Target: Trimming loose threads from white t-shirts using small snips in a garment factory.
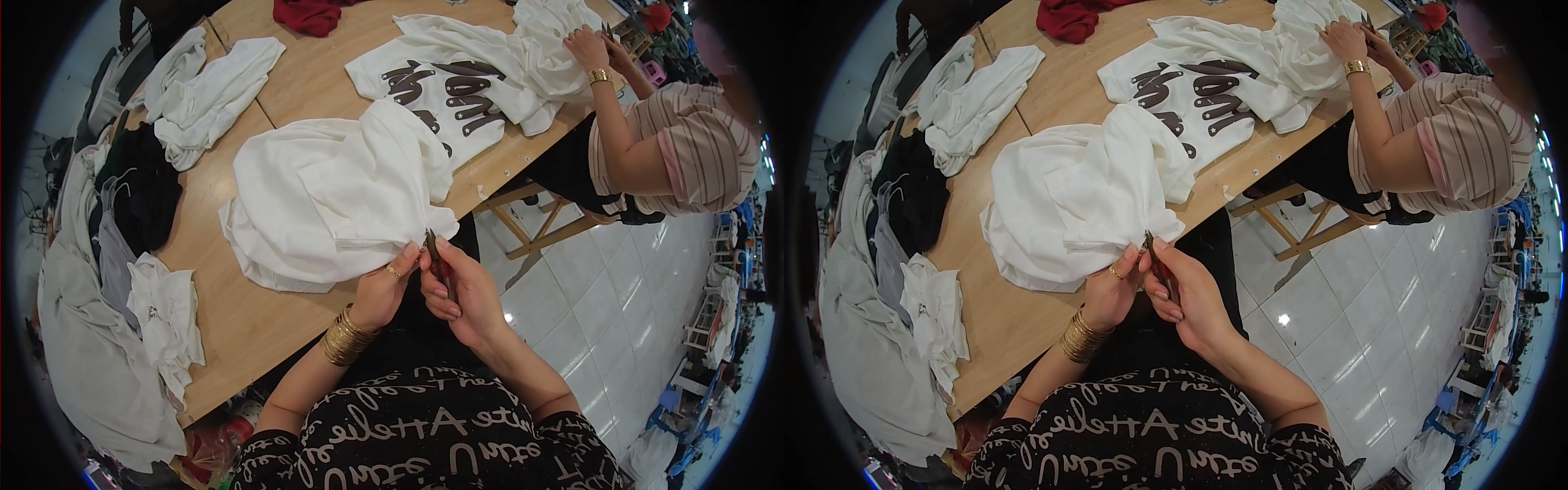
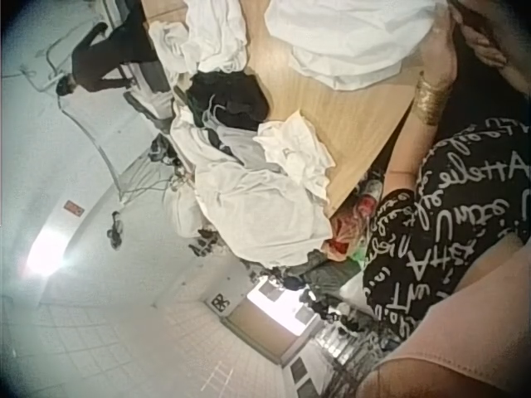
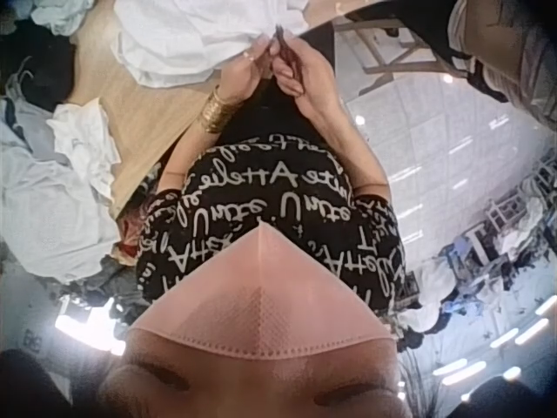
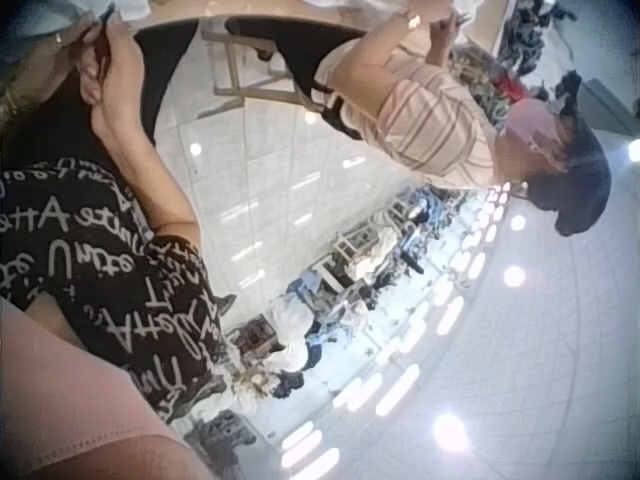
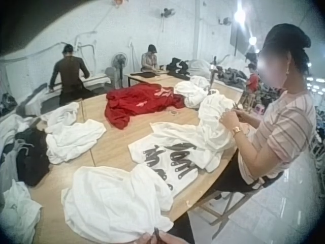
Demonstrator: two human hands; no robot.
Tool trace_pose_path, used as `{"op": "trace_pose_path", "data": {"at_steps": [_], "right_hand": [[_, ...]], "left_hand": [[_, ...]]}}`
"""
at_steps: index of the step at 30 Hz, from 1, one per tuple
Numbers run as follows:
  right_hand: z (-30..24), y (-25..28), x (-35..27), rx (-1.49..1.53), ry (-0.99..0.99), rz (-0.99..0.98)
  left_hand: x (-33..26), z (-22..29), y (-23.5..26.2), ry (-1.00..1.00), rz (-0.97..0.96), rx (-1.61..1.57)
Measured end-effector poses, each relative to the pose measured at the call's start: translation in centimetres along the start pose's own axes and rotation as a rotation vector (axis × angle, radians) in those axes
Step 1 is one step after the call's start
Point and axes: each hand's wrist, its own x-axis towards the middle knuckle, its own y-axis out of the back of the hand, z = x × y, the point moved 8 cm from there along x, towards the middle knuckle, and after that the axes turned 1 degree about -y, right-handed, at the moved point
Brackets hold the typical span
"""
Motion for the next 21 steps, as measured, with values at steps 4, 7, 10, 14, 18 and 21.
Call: {"op": "trace_pose_path", "data": {"at_steps": [4, 7, 10, 14, 18, 21], "right_hand": [[0.0, 0.6, 0.3, -0.074, 0.020, 0.025], [-0.6, 1.0, 0.1, 0.066, 0.033, 0.015], [-3.4, 1.4, -0.8, -0.196, 0.329, 0.159], [-6.3, 1.5, -1.9, -0.851, 0.856, 0.377], [-6.7, 1.0, -1.6, -1.216, 0.898, 0.396], [-6.8, 0.5, -2.0, -1.301, 0.984, 0.347]], "left_hand": [[0.0, 0.0, 0.1, 0.002, -0.041, -0.013], [-0.2, 0.0, 0.9, -0.012, 0.029, 0.048], [-0.2, 0.3, 0.3, -0.003, 0.035, -0.032], [0.0, 0.1, -0.4, 0.043, -0.025, -0.115], [0.3, -0.6, -1.0, 0.123, -0.079, -0.271], [0.5, -1.4, -1.4, 0.244, -0.117, -0.529]]}}
